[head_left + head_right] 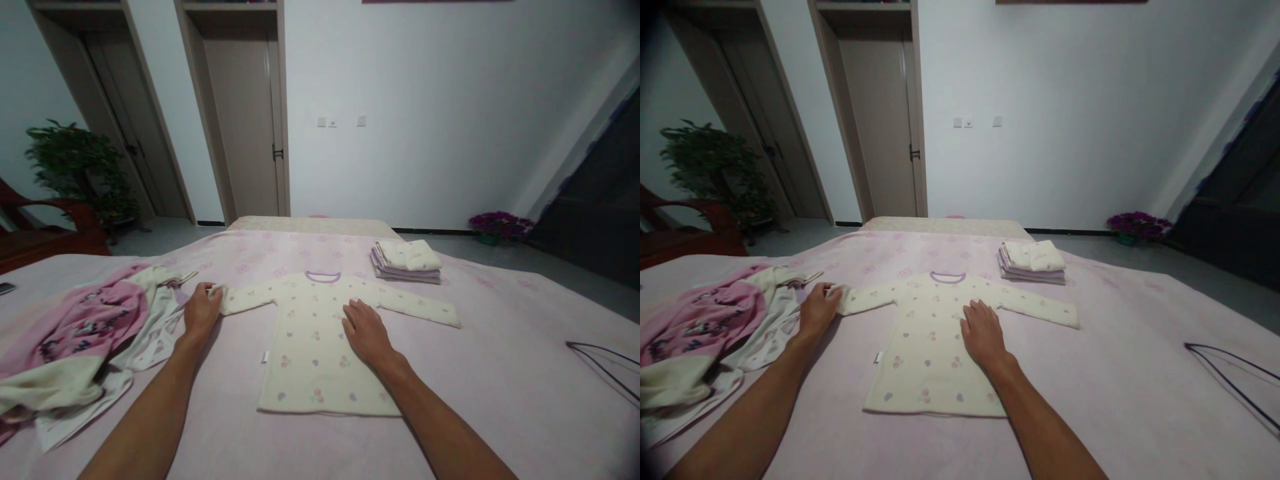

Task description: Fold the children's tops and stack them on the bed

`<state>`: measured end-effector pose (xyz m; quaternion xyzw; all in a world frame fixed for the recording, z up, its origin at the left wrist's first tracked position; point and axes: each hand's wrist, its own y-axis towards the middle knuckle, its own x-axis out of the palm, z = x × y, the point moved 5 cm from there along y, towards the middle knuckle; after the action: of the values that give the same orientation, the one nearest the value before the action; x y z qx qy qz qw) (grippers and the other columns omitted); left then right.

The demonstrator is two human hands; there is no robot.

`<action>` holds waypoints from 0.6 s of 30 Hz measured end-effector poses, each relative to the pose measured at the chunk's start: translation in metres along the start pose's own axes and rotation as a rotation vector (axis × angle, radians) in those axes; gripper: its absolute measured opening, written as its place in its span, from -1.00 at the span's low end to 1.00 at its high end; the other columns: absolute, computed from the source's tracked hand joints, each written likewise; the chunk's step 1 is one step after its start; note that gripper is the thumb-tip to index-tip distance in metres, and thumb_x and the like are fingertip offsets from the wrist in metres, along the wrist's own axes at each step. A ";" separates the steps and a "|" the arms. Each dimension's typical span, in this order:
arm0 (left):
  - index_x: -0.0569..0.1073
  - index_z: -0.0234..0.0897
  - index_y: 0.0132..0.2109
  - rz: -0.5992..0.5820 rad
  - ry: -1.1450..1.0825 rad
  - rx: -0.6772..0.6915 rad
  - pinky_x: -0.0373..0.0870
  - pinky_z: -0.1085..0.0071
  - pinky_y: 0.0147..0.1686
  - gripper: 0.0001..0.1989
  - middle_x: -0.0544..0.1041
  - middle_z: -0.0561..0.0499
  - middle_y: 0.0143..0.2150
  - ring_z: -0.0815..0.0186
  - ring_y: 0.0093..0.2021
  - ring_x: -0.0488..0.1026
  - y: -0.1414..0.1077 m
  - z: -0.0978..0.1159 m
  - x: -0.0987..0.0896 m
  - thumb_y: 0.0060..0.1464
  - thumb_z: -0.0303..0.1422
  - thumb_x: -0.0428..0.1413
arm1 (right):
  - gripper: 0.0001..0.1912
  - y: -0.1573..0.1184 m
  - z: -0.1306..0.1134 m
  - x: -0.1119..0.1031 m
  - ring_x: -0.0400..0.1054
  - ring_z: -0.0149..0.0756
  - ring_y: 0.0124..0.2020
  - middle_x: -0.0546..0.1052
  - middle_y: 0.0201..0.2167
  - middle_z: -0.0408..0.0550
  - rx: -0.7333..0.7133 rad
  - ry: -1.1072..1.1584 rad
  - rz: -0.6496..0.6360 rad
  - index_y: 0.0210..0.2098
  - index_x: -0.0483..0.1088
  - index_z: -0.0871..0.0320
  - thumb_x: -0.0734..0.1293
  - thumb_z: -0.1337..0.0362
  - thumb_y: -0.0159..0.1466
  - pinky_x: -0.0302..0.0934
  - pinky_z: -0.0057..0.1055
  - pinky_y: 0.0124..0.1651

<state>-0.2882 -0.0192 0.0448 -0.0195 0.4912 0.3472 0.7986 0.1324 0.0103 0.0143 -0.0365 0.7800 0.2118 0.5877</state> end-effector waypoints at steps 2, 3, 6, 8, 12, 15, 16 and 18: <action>0.35 -0.24 0.13 0.003 -0.097 0.068 0.39 0.40 -0.15 -0.64 0.54 -0.03 -0.09 0.27 -0.14 0.50 -0.010 0.029 0.004 0.26 -0.21 -0.05 | -0.61 0.000 -0.006 -0.008 0.18 -0.12 0.29 0.44 0.20 0.04 -0.039 0.117 0.049 0.09 0.46 0.13 0.18 0.32 0.33 -0.07 -0.16 0.36; 0.34 -0.21 0.15 -0.004 -0.148 0.101 0.40 0.43 -0.20 -0.62 0.53 0.00 -0.13 0.30 -0.20 0.50 -0.017 0.045 0.007 0.24 -0.20 -0.04 | -0.62 0.000 -0.011 -0.013 0.23 -0.13 0.24 0.48 0.15 0.03 -0.041 0.195 0.064 0.06 0.48 0.13 0.19 0.33 0.32 -0.01 -0.17 0.34; 0.35 -0.21 0.20 -0.075 -0.441 0.242 0.39 0.42 -0.27 -0.53 0.50 0.03 -0.22 0.33 -0.31 0.46 -0.048 0.093 0.020 0.17 -0.22 0.05 | -0.64 0.000 -0.027 -0.019 0.38 -0.15 0.07 0.54 0.06 0.06 0.035 0.563 0.007 0.03 0.49 0.11 0.22 0.24 0.30 0.19 -0.18 0.19; 0.32 -0.20 0.24 -0.191 -0.555 0.309 0.40 0.42 -0.27 -0.49 0.49 0.03 -0.19 0.36 -0.33 0.44 -0.073 0.119 0.033 0.14 -0.26 0.08 | -0.60 -0.001 -0.041 -0.014 0.44 -0.18 -0.02 0.54 0.06 0.06 0.160 0.906 -0.137 0.08 0.45 0.08 0.24 0.14 0.29 0.31 -0.24 0.02; 0.21 -0.24 0.35 -0.469 -0.735 0.324 0.41 0.43 -0.32 -0.34 0.52 -0.04 -0.10 0.38 -0.33 0.47 -0.109 0.141 0.064 0.12 -0.30 0.13 | -0.51 0.001 -0.074 0.001 0.48 -0.29 -0.27 0.56 -0.04 0.06 0.331 1.388 -0.393 0.04 0.43 0.10 0.35 -0.02 0.21 0.30 -0.43 -0.33; 0.05 -0.26 0.43 -0.642 -0.868 0.321 0.45 0.36 -0.24 -0.23 0.57 -0.13 -0.02 0.32 -0.25 0.52 -0.121 0.142 0.076 0.14 -0.27 0.14 | -0.58 0.012 -0.087 0.008 0.39 -0.37 -0.45 0.59 -0.28 0.01 0.312 1.437 -0.453 -0.12 0.48 0.16 0.38 -0.02 0.18 0.20 -0.50 -0.46; 0.01 -0.25 0.44 -0.690 -0.899 0.323 0.46 0.34 -0.20 -0.21 0.57 -0.14 0.00 0.31 -0.22 0.53 -0.123 0.142 0.077 0.16 -0.27 0.13 | -0.61 0.017 -0.088 0.012 0.37 -0.37 -0.49 0.57 -0.36 0.00 0.338 1.417 -0.446 -0.18 0.48 0.18 0.39 0.00 0.17 0.19 -0.50 -0.49; 0.01 -0.23 0.45 -0.770 -0.918 0.332 0.46 0.33 -0.16 -0.24 0.57 -0.16 0.04 0.28 -0.15 0.54 -0.123 0.140 0.073 0.19 -0.25 0.11 | -0.70 0.027 -0.085 0.017 0.34 -0.36 -0.55 0.52 -0.51 -0.05 0.401 1.371 -0.367 -0.29 0.46 0.20 0.40 0.09 0.12 0.17 -0.49 -0.52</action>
<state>-0.0894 -0.0208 0.0212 0.0803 0.1030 -0.0738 0.9887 0.0423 0.0068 0.0246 -0.1825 0.9773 -0.1070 -0.0106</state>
